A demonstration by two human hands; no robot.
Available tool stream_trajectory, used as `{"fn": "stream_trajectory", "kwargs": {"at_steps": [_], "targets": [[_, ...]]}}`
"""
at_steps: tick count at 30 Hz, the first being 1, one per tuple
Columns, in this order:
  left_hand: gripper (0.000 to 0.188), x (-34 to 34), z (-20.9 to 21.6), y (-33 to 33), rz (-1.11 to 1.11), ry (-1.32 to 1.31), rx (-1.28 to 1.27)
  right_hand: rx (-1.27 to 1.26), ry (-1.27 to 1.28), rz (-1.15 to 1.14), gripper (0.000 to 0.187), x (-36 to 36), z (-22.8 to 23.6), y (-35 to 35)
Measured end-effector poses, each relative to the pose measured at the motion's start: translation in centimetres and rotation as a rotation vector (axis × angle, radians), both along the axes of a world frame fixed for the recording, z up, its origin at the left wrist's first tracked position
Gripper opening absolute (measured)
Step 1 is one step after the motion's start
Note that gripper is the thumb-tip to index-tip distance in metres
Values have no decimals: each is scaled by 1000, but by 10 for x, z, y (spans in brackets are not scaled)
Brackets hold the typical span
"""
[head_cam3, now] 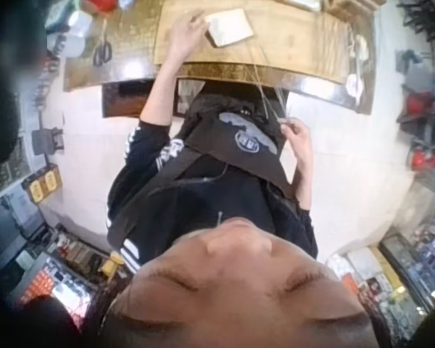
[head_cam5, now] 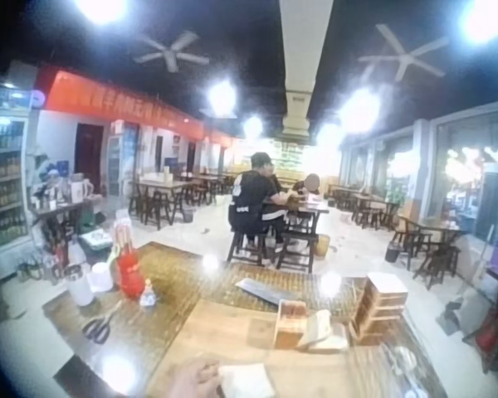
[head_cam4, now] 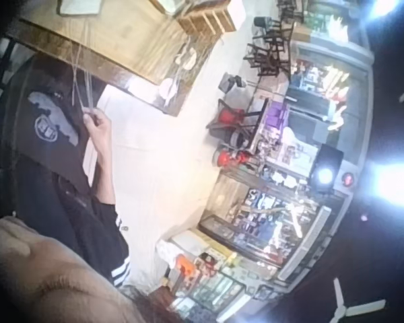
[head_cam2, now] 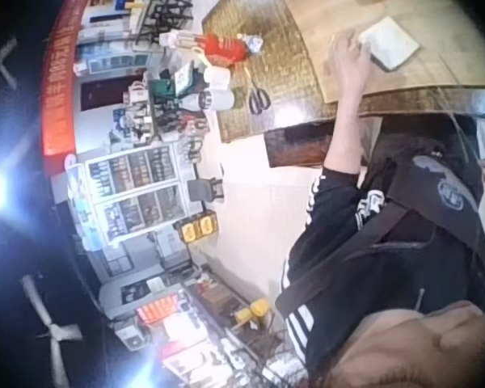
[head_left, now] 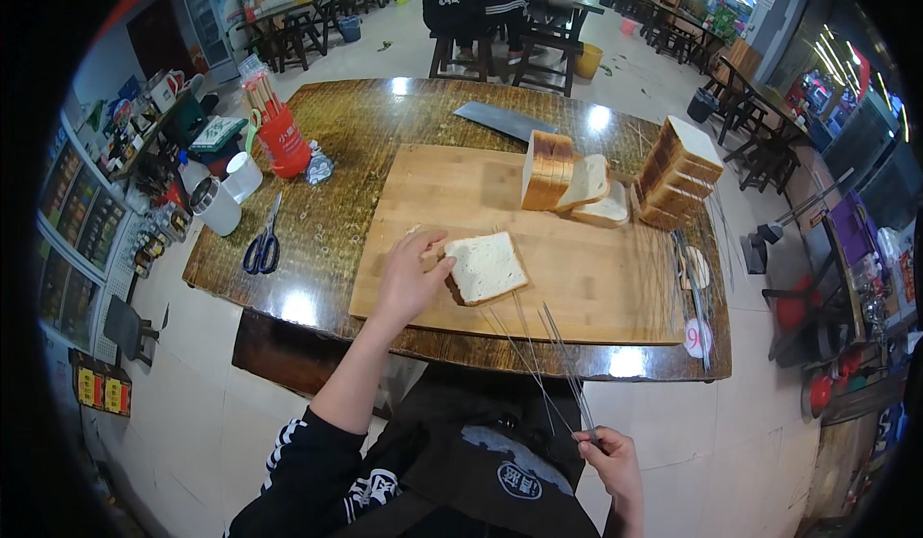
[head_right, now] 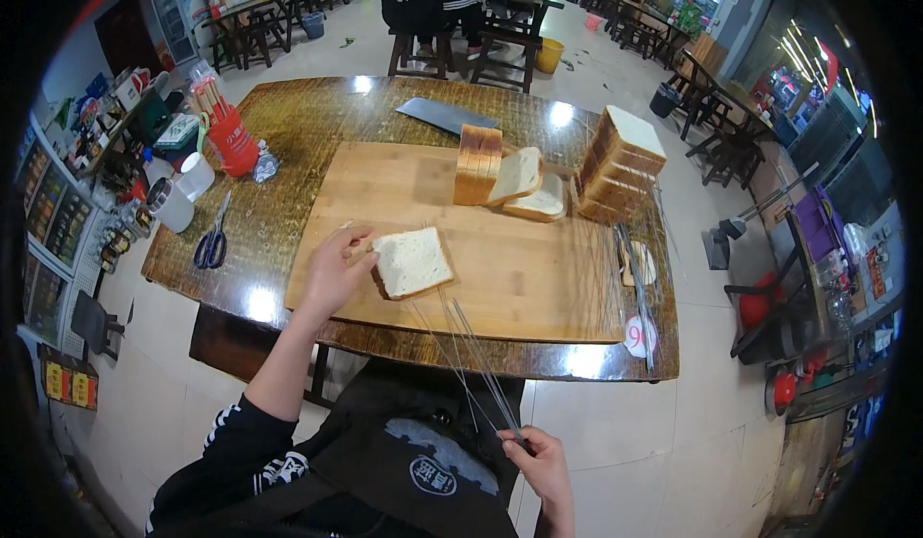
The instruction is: The person repeatedly inserts metal skewers into individual slices of white bread on a wooden cutting board. They handle each slice one at a time, aligning the skewers and pushing them through the bread before stacking the finished pieces.
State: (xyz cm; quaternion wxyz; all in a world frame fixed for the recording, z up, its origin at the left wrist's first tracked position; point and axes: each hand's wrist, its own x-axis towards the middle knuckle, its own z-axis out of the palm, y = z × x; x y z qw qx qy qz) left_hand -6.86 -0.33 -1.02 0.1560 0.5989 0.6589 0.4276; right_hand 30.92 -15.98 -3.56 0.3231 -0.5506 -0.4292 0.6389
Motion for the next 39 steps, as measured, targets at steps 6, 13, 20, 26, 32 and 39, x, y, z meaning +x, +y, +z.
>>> {"fn": "stream_trajectory", "kwargs": {"at_steps": [6,13,20,26,32,39], "targets": [[56,4,-2,0,-109,116,-138,-3,-25,-7,15,-5,2,2],[65,5,-2,-3,-117,49,-176,-13,-37,-5,14,-8,2,6],[68,7,-1,-6,-111,32,-182,-15,-29,-27,16,-25,10,5],[68,7,-2,-5,-108,47,-174,61,-71,-10,15,-39,3,18],[69,7,-9,-4,-88,62,-133,118,-75,25,16,-62,3,39],[70,8,-5,-6,-91,62,-148,190,-165,25,13,-80,7,54]]}}
